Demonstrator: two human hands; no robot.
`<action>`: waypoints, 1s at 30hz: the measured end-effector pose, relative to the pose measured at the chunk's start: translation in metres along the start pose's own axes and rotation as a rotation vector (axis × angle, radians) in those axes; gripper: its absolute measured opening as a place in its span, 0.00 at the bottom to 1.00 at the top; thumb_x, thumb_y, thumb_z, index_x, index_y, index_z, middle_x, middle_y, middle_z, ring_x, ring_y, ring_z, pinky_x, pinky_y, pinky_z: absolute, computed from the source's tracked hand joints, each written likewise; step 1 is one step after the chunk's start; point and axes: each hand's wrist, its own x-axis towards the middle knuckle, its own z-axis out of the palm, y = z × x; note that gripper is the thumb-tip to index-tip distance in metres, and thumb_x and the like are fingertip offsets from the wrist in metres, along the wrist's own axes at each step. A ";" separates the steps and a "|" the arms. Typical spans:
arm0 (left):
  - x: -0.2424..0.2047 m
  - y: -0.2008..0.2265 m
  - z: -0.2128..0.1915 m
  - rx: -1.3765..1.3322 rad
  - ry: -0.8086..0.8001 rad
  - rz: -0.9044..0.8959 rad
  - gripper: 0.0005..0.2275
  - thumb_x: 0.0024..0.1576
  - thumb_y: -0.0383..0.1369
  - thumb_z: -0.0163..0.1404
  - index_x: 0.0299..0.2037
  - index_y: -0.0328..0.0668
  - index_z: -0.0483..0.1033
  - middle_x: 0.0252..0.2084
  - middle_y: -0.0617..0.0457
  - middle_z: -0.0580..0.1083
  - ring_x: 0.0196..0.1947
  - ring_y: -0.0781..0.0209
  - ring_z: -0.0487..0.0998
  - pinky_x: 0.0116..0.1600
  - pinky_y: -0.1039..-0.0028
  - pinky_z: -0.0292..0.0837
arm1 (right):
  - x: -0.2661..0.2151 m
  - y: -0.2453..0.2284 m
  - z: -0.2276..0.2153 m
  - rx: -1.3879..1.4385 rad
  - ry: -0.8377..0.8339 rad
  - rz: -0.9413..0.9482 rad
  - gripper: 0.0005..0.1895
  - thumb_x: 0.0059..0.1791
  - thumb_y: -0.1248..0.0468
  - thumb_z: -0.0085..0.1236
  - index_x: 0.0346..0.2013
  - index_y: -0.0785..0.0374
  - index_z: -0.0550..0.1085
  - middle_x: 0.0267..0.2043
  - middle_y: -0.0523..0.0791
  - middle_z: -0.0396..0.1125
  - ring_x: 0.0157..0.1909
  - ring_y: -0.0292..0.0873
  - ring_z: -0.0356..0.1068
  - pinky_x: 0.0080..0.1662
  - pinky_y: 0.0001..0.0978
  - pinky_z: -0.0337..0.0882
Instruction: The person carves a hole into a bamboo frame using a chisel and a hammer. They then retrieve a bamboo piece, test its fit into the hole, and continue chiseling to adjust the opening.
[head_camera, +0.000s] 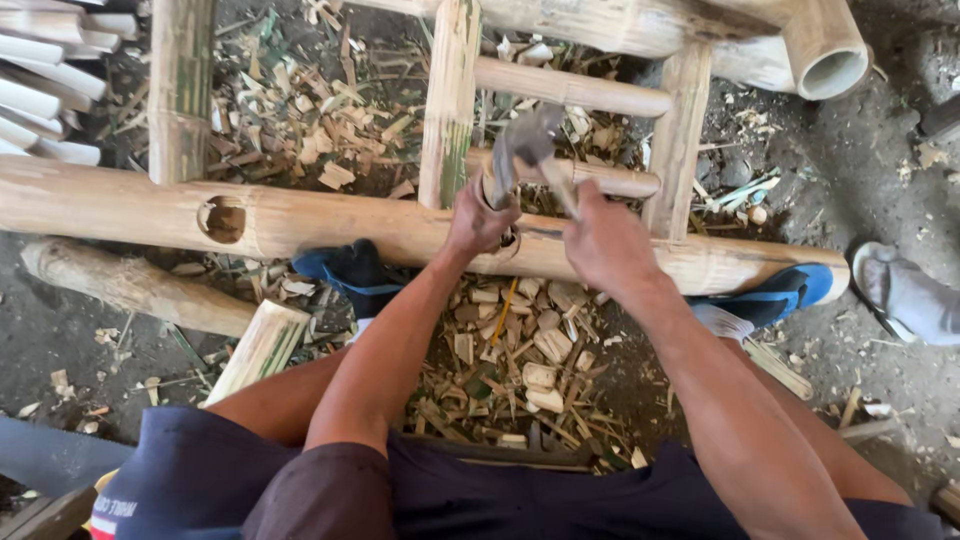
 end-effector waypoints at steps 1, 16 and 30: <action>0.000 -0.001 0.002 0.015 0.015 0.007 0.21 0.48 0.30 0.56 0.53 0.37 0.69 0.41 0.49 0.75 0.35 0.60 0.79 0.41 0.69 0.84 | -0.002 0.006 -0.007 0.109 0.054 -0.001 0.15 0.52 0.70 0.45 0.53 0.76 0.62 0.23 0.52 0.67 0.16 0.47 0.67 0.16 0.35 0.66; 0.025 -0.058 0.051 0.291 -0.016 -0.087 0.27 0.52 0.33 0.59 0.63 0.36 0.66 0.42 0.46 0.79 0.40 0.54 0.80 0.45 0.66 0.78 | -0.012 0.059 0.078 0.224 0.067 0.079 0.14 0.53 0.63 0.49 0.50 0.68 0.64 0.30 0.62 0.71 0.31 0.65 0.73 0.33 0.57 0.73; -0.006 0.029 -0.006 -0.236 0.218 0.016 0.20 0.53 0.30 0.59 0.52 0.32 0.68 0.39 0.49 0.76 0.31 0.66 0.79 0.35 0.74 0.81 | -0.055 0.029 0.015 0.347 0.262 -0.062 0.07 0.52 0.69 0.48 0.44 0.69 0.66 0.29 0.57 0.70 0.31 0.55 0.74 0.34 0.45 0.71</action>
